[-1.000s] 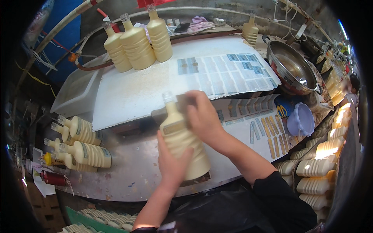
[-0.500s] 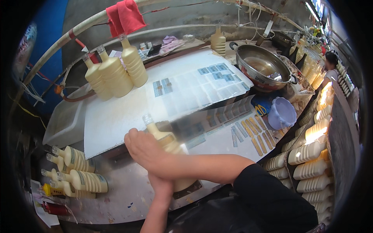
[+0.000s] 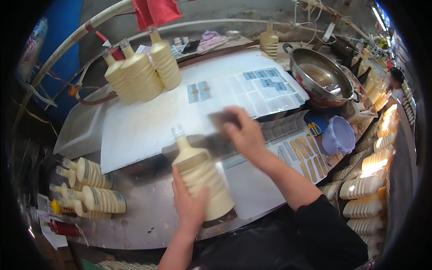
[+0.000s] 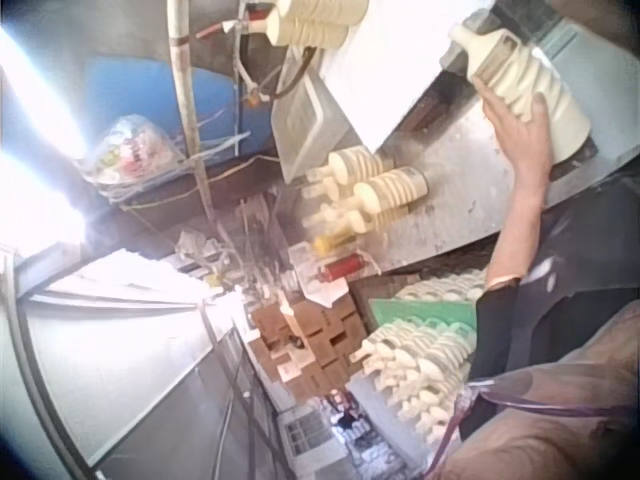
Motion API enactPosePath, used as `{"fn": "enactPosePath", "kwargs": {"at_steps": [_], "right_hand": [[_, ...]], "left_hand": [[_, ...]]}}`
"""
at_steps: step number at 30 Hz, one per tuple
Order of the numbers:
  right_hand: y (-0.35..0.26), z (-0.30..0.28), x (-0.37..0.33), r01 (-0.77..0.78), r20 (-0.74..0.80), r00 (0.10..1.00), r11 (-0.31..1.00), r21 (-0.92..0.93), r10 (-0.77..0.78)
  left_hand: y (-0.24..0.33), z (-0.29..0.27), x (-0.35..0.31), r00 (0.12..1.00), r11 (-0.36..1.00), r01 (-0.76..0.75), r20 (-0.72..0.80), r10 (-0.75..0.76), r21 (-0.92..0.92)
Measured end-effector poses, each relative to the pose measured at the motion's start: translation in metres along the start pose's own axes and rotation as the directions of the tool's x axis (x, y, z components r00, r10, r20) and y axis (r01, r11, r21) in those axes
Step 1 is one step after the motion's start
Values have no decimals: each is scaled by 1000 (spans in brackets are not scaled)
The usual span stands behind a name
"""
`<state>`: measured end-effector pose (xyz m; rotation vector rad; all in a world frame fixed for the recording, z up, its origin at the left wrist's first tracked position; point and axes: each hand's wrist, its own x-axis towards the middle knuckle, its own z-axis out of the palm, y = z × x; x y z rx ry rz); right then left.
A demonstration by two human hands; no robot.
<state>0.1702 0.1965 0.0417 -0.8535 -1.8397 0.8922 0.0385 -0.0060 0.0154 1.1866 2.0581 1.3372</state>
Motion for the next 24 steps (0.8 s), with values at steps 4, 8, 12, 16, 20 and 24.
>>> {"fn": "enactPosePath", "kwargs": {"at_steps": [4,8,12,16,20,24], "right_hand": [[7,-15,48,-470,217,882,813,345,418],[6,8,82,-68,228,960,926,-370,162],[32,33,106,225,252,964,746,-626,-80],[11,36,115,223,473,829,600,-768,299],[22,7,64,317,510,842,605,-730,174],[5,-13,11,458,535,843,593,-662,-54]], "left_hand": [[-16,4,1,1000,999,4,-26,-5,-43],[-17,2,2,999,998,35,9,-34,-51],[-19,5,2,998,993,51,41,-46,-110],[-15,1,1,996,981,80,52,-72,-177],[-19,3,0,998,990,33,49,-27,-138],[-16,2,0,998,985,28,58,-18,-169]]}}
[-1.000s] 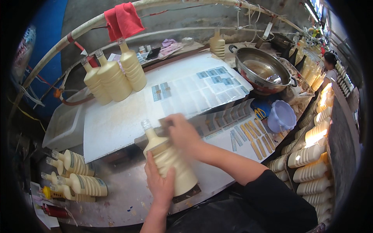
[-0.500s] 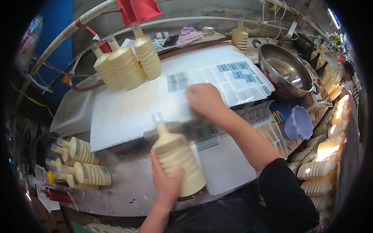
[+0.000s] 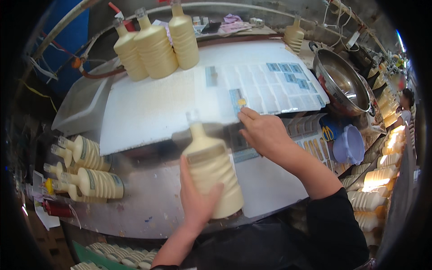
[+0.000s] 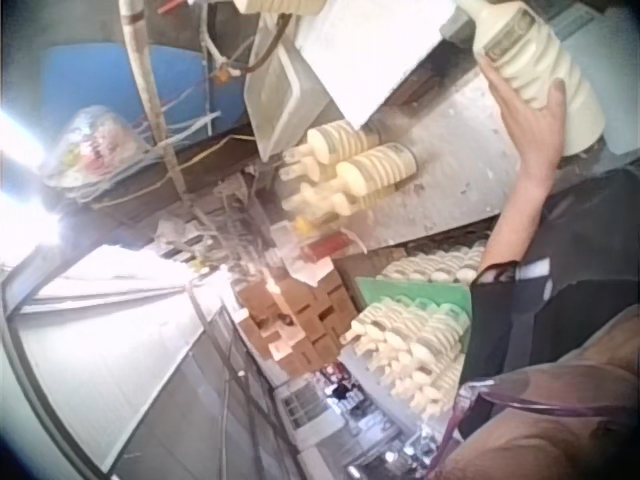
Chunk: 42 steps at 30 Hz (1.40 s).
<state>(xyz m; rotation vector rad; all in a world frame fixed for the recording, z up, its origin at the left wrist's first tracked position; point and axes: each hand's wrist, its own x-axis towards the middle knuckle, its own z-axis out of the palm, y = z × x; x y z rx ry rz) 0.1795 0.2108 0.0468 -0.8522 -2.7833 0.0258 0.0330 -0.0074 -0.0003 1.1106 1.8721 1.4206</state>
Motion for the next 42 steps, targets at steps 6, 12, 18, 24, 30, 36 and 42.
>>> {"fn": "enactPosePath", "kwargs": {"at_steps": [6,12,18,24,30,36,42], "right_hand": [[20,25,-11,119,-363,930,983,140,-60],[-46,-21,-58,326,-281,940,748,578,-192],[-74,-22,-107,685,-126,727,704,186,-674],[-62,-8,-110,667,-228,742,727,163,-630],[-49,10,-127,490,-199,871,823,286,-449],[-83,22,-136,-231,153,968,459,858,200],[-97,35,-125,-457,383,873,237,857,301]], "left_hand": [[3,2,-20,994,975,107,14,-106,-193],[-26,0,-55,998,998,-32,-62,28,-54],[-32,-11,-67,994,993,-67,75,75,-101],[-24,1,-57,997,906,48,-40,-72,-420],[-24,10,-62,997,910,-36,-76,5,-414],[-29,6,-61,999,803,-47,-50,22,-594],[-27,11,-61,996,902,-45,-84,10,-429]]}}
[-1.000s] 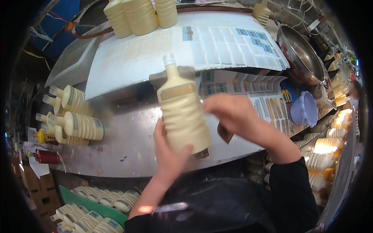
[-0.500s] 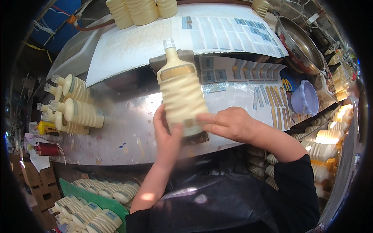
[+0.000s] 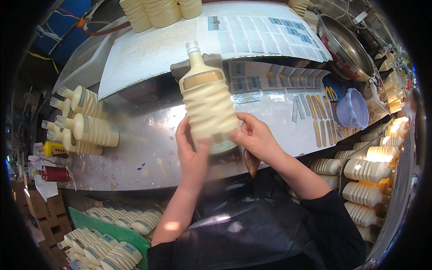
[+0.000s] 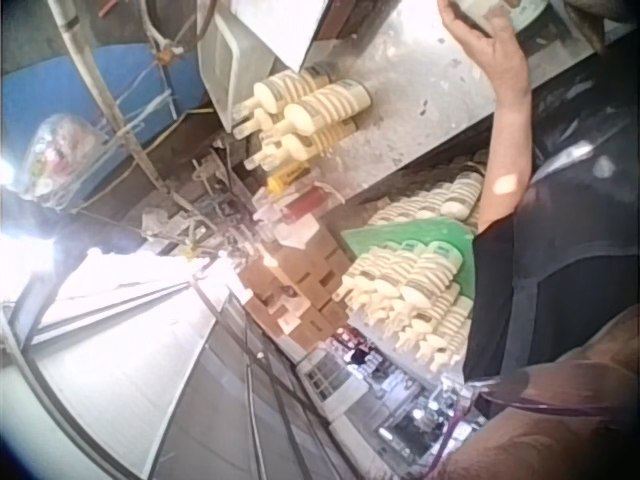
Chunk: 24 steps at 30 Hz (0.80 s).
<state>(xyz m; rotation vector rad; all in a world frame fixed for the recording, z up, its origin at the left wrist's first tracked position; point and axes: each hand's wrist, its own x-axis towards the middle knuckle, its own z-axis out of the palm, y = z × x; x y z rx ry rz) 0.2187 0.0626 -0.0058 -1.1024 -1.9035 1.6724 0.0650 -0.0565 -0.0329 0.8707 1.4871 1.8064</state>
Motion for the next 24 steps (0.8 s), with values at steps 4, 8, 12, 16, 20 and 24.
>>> {"fn": "enactPosePath", "kwargs": {"at_steps": [4,8,12,16,20,24], "right_hand": [[8,0,2,-14,-6,1000,998,61,14],[6,2,0,-2,-22,1000,996,86,4],[3,4,-2,-9,-37,999,992,122,14],[7,2,0,-17,-18,1000,991,129,20],[3,-1,-2,-39,41,998,996,76,36],[0,-8,0,-88,139,989,965,248,54]], "left_hand": [[3,4,1,999,1000,3,-33,-3,-17],[3,4,1,999,1000,10,-39,-11,-26],[0,3,0,1000,999,1,-18,-1,-33],[0,4,1,1000,999,-13,-20,12,-30],[-1,4,1,1000,1000,-17,-19,17,-5],[-10,-6,-2,1000,991,-22,-13,20,-131]]}}
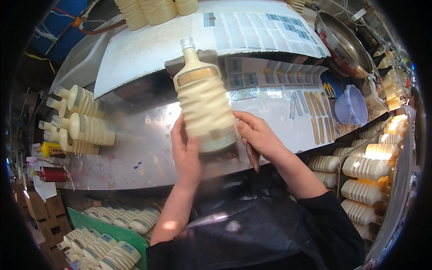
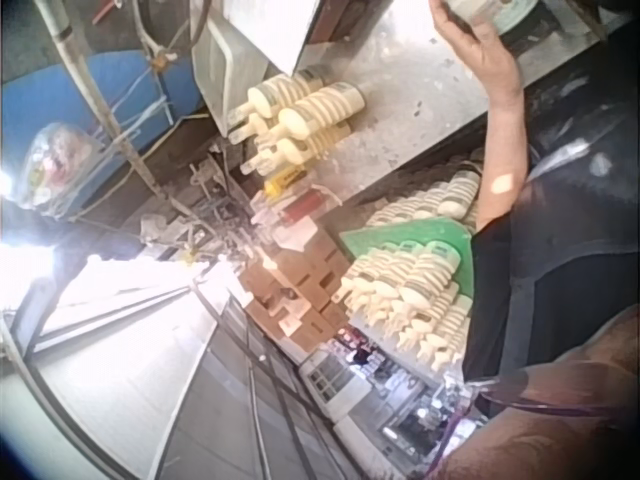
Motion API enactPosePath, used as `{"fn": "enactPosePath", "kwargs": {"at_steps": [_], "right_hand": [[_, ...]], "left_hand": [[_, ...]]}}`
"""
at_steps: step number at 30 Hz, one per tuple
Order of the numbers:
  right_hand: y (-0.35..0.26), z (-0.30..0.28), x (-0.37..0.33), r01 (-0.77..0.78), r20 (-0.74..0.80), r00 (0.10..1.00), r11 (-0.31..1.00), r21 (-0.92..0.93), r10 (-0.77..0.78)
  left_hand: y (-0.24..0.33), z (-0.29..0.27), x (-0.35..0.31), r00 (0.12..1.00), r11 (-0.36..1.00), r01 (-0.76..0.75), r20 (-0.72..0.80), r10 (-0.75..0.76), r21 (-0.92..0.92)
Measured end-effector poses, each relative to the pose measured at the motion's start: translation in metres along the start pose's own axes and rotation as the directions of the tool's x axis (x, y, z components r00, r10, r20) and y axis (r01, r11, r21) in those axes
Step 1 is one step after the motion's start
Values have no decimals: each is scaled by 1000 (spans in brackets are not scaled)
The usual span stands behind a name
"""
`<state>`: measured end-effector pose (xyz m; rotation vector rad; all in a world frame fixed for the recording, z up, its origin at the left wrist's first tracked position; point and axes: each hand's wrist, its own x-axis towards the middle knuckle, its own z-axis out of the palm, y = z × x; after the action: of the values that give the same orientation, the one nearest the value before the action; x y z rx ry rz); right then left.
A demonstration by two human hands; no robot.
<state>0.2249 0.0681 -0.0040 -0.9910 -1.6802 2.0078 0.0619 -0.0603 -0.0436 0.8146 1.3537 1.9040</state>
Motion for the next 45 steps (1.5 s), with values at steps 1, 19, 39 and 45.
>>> {"fn": "enactPosePath", "kwargs": {"at_steps": [1,19,39,45], "right_hand": [[0,0,-1,2,3,1000,1000,2,-2],[13,6,-2,92,-63,993,983,-157,-102],[-43,27,-34,412,-15,684,403,-817,-729],[-28,46,-46,347,-92,780,551,-759,-619]], "left_hand": [[-2,-2,-2,1000,999,-20,10,20,26],[-6,-5,-4,999,998,-30,23,29,48],[-6,-13,-9,999,928,-22,-27,35,372],[3,-2,-14,995,814,14,-85,43,581]]}}
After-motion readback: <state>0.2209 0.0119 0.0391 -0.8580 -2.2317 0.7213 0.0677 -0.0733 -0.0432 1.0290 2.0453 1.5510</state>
